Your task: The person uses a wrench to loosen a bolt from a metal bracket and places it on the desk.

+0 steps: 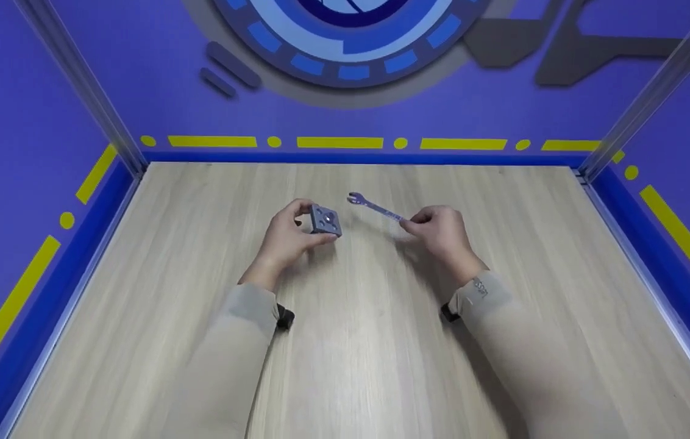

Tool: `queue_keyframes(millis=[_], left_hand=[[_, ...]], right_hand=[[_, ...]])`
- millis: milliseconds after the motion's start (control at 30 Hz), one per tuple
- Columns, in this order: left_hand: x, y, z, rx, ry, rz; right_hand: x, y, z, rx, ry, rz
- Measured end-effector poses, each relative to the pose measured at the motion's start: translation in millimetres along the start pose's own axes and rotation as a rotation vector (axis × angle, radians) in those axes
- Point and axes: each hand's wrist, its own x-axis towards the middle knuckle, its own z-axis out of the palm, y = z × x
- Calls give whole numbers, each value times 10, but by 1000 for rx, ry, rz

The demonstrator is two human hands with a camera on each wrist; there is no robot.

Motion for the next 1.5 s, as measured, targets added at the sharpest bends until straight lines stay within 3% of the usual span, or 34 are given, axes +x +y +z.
queue_keyframes(millis=[167, 500, 833, 967, 1233, 1500], left_hand=[[42, -6, -3, -62, 56, -15], [72, -10, 90, -108, 167, -6], [102, -14, 203, -179, 270, 43], [94, -2, 226, -183, 306, 38], [131, 64, 225, -134, 405, 105], [101, 63, 300, -152, 470, 99]], right_hand=[[-6, -21, 44, 89, 47, -83], [-78, -129, 163, 231, -4, -114], [-54, -155, 299, 271, -12, -113], [-53, -199, 330, 284, -13, -105], [-72, -323, 365, 319, 18, -112], [-141, -364, 406, 300, 10, -123]])
